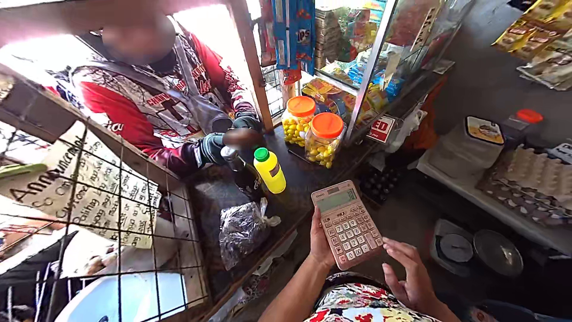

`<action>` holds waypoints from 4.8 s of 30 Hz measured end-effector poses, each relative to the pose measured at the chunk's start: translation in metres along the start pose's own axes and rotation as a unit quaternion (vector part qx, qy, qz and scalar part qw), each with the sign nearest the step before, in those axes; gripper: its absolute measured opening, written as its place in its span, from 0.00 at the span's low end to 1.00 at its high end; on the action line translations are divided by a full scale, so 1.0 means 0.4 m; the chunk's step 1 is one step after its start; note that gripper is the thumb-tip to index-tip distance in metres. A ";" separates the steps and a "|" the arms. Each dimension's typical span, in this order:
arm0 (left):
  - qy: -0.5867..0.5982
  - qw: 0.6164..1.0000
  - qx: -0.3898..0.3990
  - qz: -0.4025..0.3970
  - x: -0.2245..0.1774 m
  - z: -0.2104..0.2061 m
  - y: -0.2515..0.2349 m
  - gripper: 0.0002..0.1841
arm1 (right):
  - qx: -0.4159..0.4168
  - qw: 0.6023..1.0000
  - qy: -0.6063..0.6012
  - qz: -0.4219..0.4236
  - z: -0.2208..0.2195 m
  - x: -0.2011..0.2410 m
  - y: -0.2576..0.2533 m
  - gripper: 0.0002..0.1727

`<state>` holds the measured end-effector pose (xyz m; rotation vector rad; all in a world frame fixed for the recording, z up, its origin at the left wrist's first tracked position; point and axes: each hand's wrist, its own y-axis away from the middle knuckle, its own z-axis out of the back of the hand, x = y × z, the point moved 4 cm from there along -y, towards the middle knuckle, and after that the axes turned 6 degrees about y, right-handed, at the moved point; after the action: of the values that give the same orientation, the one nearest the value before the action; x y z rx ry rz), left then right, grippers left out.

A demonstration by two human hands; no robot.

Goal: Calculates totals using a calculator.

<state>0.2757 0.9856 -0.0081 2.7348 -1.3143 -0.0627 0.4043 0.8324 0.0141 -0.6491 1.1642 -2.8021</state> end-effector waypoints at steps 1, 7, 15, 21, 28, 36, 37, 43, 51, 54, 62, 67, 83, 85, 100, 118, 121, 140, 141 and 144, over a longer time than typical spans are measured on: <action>-0.004 1.000 0.004 0.002 -0.005 -0.001 -0.001 0.36 | 0.005 1.000 0.012 -0.004 -0.007 0.000 -0.012 0.17; -0.009 1.000 0.015 0.019 -0.013 -0.013 -0.006 0.35 | 0.041 0.998 0.045 0.029 -0.055 0.032 -0.047 0.14; -0.026 1.000 -0.002 0.005 -0.022 -0.022 0.000 0.34 | 0.053 0.997 0.031 0.053 -0.066 0.037 -0.053 0.14; -0.027 1.000 0.002 0.013 -0.017 -0.021 0.005 0.34 | 0.059 0.994 0.051 0.072 -0.061 0.048 -0.083 0.11; -0.024 1.000 0.009 0.007 -0.007 -0.017 0.007 0.32 | 0.031 0.993 0.032 0.114 -0.034 0.081 -0.143 0.15; -0.018 1.000 0.020 0.016 0.006 -0.016 0.016 0.31 | 0.094 0.989 0.032 0.105 -0.069 0.063 -0.119 0.21; -0.016 0.999 0.022 0.017 0.009 -0.017 0.018 0.31 | 0.082 0.991 0.027 0.098 -0.062 0.060 -0.131 0.21; -0.023 0.999 0.017 0.019 0.023 -0.019 0.030 0.29 | 0.104 0.991 0.048 0.071 -0.062 0.037 -0.156 0.19; -0.024 0.999 0.019 0.014 0.023 0.003 0.037 0.31 | 0.022 0.998 -0.037 0.038 0.006 0.002 -0.044 0.10; -0.021 0.999 0.030 0.015 0.025 -0.002 0.038 0.31 | 0.009 0.997 -0.065 0.049 0.024 0.005 -0.037 0.08; 0.001 0.999 0.041 0.016 0.042 -0.002 0.035 0.28 | -0.006 0.997 -0.043 0.064 0.036 0.019 -0.039 0.11; -0.018 1.000 0.012 0.008 0.044 0.012 0.037 0.27 | 0.068 0.997 -0.011 0.032 0.000 0.012 -0.007 0.16; -0.006 1.000 0.009 0.006 0.046 0.015 0.042 0.26 | 0.118 0.990 0.051 0.059 -0.024 0.028 -0.016 0.30; -0.007 1.000 0.009 0.000 0.045 0.015 0.042 0.26 | 0.133 0.988 0.039 0.069 -0.030 0.031 -0.016 0.32; -0.006 1.000 0.010 0.006 0.033 0.013 0.042 0.26 | 0.116 0.992 0.052 0.021 -0.037 0.018 -0.026 0.37; 0.021 0.995 -0.078 -0.062 -0.023 0.015 0.039 0.31 | 0.105 0.849 -0.321 -0.406 -0.086 -0.040 -0.005 0.32; 0.013 0.990 -0.112 -0.082 -0.048 0.016 0.038 0.36 | 0.128 0.723 -0.470 -0.490 -0.123 -0.020 -0.016 0.30; -0.215 0.945 -0.088 0.228 -0.161 0.025 0.101 0.39 | 0.072 0.757 -0.388 -0.520 -0.261 -0.067 -0.169 0.19; -0.216 0.944 -0.086 0.232 -0.167 0.029 0.103 0.37 | 0.074 0.763 -0.375 -0.521 -0.267 -0.076 -0.177 0.19; -0.195 0.953 -0.080 0.220 -0.189 0.025 0.102 0.32 | 0.076 0.777 -0.348 -0.518 -0.278 -0.099 -0.193 0.18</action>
<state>0.1960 1.0188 -0.0141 2.3058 -1.8912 -0.6670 0.4061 0.9699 -0.0173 -2.6490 0.4270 -2.6399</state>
